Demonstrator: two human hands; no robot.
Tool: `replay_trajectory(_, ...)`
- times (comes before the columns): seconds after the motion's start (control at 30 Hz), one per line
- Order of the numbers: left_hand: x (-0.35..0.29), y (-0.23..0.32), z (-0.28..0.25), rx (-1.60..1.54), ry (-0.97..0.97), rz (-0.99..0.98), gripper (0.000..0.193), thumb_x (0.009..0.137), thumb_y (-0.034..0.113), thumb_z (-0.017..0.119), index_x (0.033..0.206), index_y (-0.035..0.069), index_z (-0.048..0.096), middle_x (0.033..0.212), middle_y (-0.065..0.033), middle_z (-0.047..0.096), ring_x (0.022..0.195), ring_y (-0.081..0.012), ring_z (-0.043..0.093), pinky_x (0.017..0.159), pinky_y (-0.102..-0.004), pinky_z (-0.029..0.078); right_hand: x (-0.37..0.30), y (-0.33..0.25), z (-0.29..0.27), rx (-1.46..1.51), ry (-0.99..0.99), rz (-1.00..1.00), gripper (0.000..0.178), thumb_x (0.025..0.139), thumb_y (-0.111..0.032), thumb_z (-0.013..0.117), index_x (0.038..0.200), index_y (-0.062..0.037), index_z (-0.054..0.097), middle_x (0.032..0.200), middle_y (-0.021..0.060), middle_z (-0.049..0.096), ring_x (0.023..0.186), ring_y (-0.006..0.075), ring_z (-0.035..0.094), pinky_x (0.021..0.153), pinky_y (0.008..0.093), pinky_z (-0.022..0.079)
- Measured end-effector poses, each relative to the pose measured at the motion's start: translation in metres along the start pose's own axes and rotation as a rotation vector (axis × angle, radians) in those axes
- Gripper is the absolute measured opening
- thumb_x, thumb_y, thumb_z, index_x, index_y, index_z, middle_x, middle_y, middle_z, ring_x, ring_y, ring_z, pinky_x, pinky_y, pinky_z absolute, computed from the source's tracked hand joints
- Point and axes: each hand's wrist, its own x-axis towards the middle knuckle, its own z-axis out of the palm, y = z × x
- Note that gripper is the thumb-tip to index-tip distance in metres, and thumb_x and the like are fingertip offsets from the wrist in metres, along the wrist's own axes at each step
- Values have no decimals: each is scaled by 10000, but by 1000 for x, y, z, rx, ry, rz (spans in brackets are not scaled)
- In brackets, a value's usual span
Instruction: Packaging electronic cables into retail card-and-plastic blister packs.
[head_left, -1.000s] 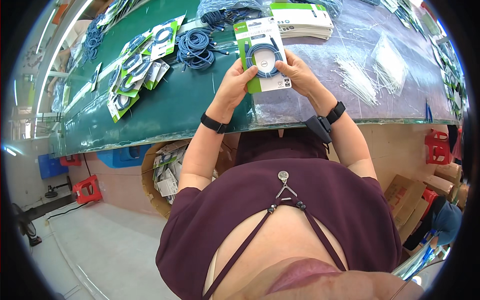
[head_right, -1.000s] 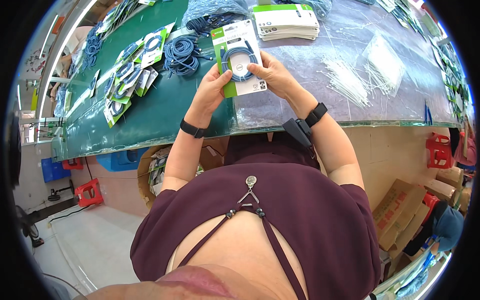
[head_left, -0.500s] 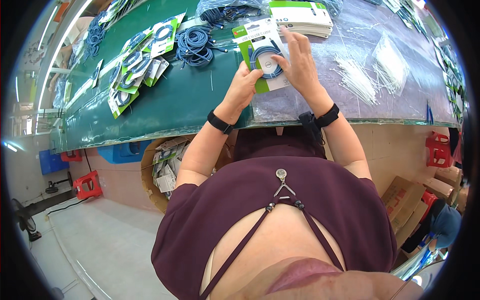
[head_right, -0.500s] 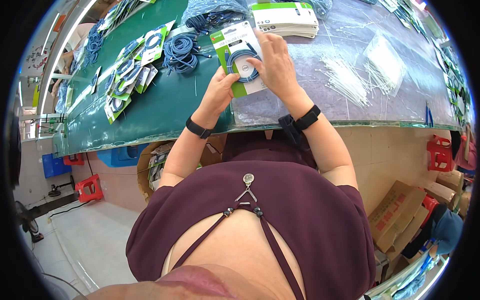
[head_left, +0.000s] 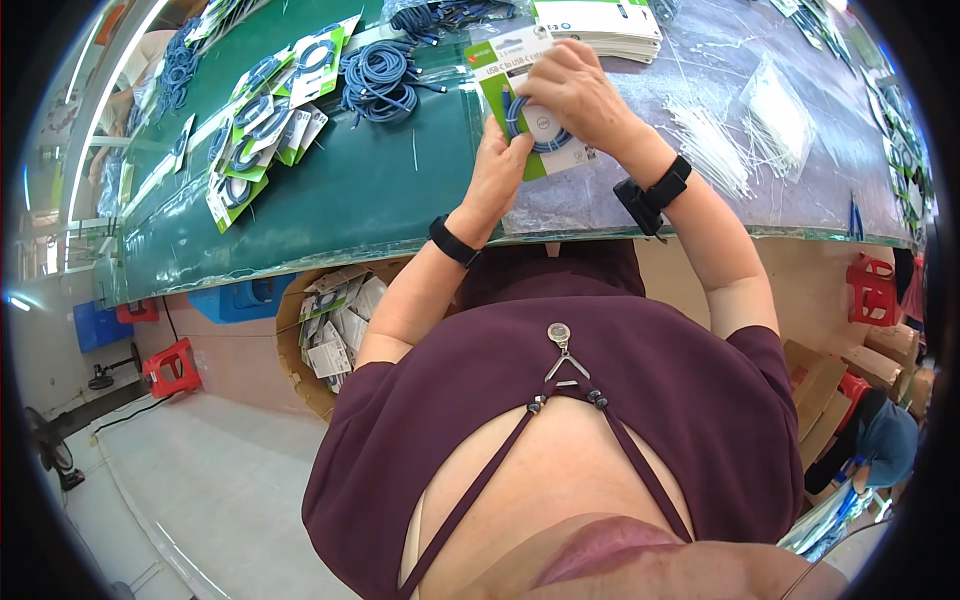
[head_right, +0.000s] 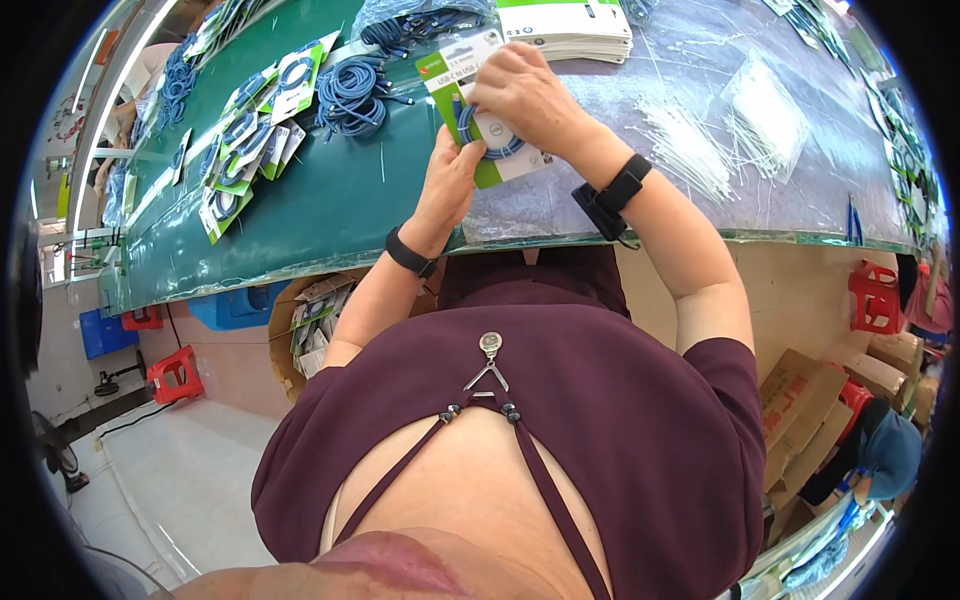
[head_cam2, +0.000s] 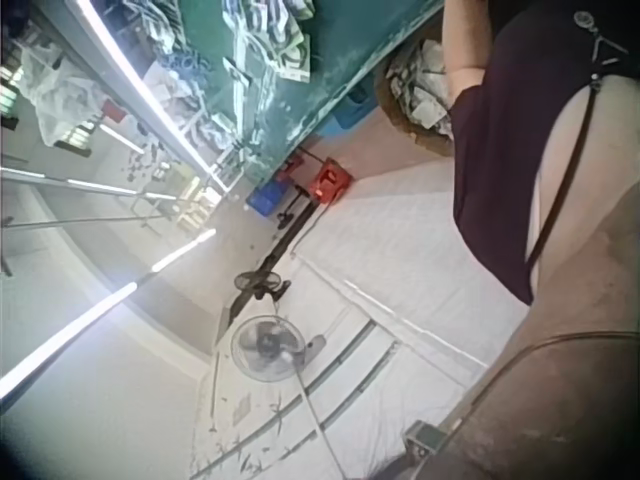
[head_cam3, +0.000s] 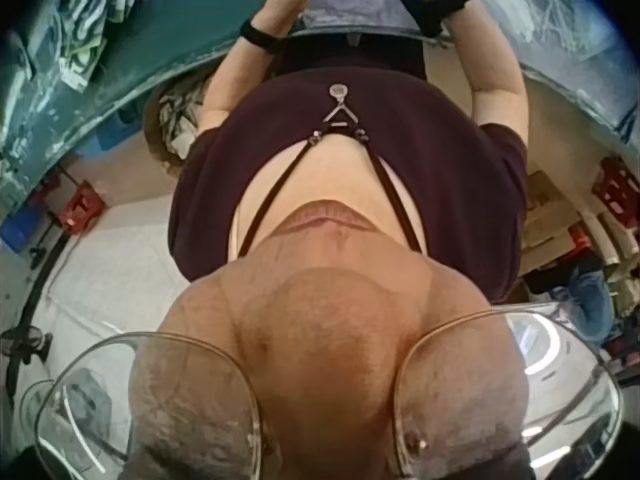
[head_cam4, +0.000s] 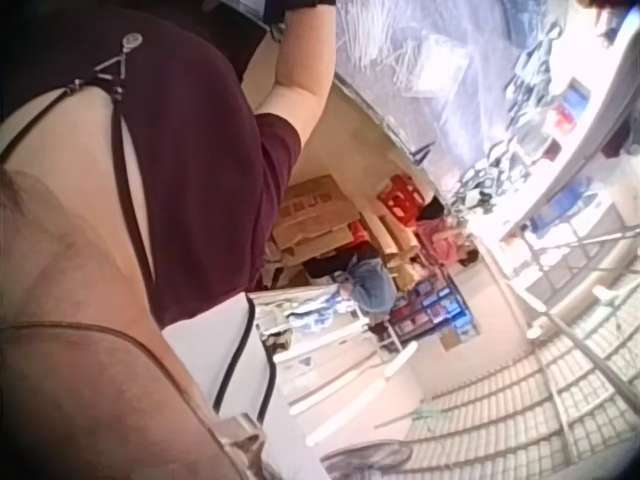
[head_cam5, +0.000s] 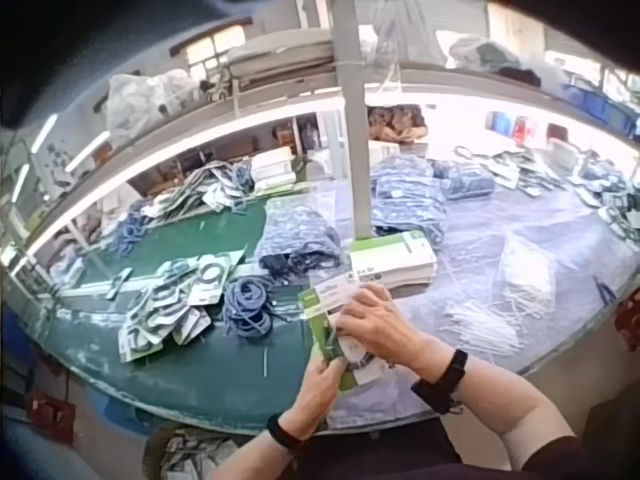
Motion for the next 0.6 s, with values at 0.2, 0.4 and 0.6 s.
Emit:
replay_trajectory(0.2, 4, 11, -6, -75, 63, 110, 425, 878, 13, 513, 1264, -13, 337, 1129, -101, 528, 1031, -145, 531, 860, -275, 473, -10, -11, 22, 289, 396, 543, 266, 865, -180, 601, 1099, -56, 585, 988, 110, 605, 1008, 308, 539, 842, 384, 445)
replay_trajectory(0.4, 3, -8, -14, 345, 103, 212, 530, 873, 88, 565, 1319, -34, 305, 1183, -157, 524, 1043, -214, 541, 887, -334, 467, -19, -38, 26, 324, -126, 835, 292, 919, -136, 499, 1175, -2, 457, 965, 286, 586, 870, 455, 580, 716, 451, 484)
replay_trajectory(0.6, 9, 27, -42, 7, 89, 184, 458, 867, 69, 570, 1273, -8, 372, 1148, -131, 550, 1003, -185, 564, 848, -326, 491, -40, -22, 34, 857, 176, 765, 361, 945, -130, 487, 1281, -9, 432, 892, 86, 613, 767, 184, 603, 700, 301, 490)
